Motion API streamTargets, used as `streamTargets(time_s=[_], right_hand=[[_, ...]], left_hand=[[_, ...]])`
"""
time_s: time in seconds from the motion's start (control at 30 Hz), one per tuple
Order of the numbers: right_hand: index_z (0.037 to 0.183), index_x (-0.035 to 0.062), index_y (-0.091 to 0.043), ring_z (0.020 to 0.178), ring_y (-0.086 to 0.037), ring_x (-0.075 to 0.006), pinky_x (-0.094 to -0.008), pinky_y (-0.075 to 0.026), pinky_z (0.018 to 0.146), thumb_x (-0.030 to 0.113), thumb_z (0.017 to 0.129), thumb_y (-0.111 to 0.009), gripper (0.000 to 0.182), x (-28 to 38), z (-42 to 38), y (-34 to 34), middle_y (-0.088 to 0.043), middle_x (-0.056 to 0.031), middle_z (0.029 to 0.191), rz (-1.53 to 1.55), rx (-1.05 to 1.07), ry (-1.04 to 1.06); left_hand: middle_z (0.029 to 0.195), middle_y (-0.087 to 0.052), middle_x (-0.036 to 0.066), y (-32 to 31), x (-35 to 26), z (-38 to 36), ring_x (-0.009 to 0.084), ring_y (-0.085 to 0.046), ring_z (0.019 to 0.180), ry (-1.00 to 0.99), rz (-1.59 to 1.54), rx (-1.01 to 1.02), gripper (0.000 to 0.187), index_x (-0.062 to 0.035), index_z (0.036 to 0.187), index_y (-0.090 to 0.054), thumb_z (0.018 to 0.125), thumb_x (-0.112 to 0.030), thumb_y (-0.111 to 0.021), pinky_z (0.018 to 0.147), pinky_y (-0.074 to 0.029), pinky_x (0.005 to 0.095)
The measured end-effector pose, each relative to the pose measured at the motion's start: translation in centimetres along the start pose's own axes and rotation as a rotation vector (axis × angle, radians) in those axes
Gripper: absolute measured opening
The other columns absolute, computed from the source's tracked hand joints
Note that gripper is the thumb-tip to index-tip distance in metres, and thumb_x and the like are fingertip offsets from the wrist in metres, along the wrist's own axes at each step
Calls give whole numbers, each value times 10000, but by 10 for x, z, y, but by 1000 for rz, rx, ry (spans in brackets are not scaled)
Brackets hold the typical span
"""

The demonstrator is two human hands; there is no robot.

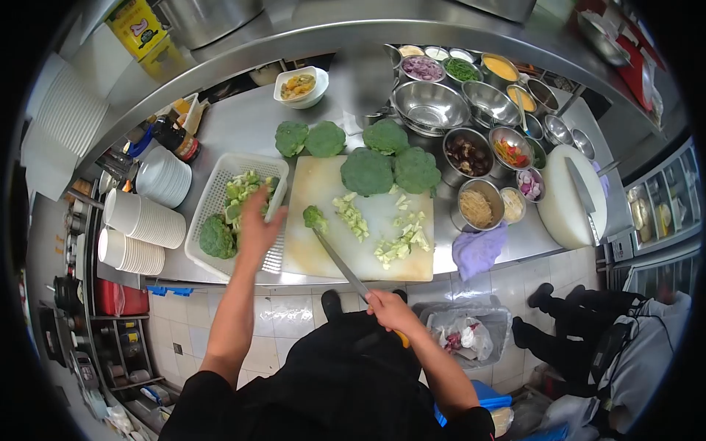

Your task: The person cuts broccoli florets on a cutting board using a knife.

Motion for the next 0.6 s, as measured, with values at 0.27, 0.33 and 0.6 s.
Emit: streamTargets(time_s=[0.27, 0.33, 0.6], right_hand=[[1108, 57, -637, 579, -631, -206, -357, -506, 510, 336, 1060, -487, 320, 8, -44, 18, -679, -118, 800, -224, -256, 136], [1141, 61, -638, 674, -692, -281, -413, -541, 608, 331, 1057, -493, 318, 12, -55, 15, -689, -160, 785, -428, -449, 316], [1177, 40, -627, 631, -663, -266, -400, -538, 605, 326, 1069, -466, 346, 25, -23, -14, -679, -133, 777, -265, -329, 339]], left_hand=[[1006, -729, 153, -124, 88, -25, 259, -710, 835, 271, -327, 227, 537, -32, 1271, -621, 791, -183, -810, 747, -568, 346], [948, -725, 137, -110, 81, -35, 223, -707, 793, 299, -425, 133, 485, -32, 1226, -632, 791, -144, -815, 694, -568, 337], [809, -681, 132, -111, 68, -58, 180, -660, 564, 735, -506, 115, 384, 60, 1028, -612, 818, -179, -827, 453, -531, 304]])
Point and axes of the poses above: each hand's wrist, its own z-axis towards the middle knuckle, its own y-axis out of the back of the hand, x = y × z, the point moved 3 cm from there along z, towards the middle knuckle
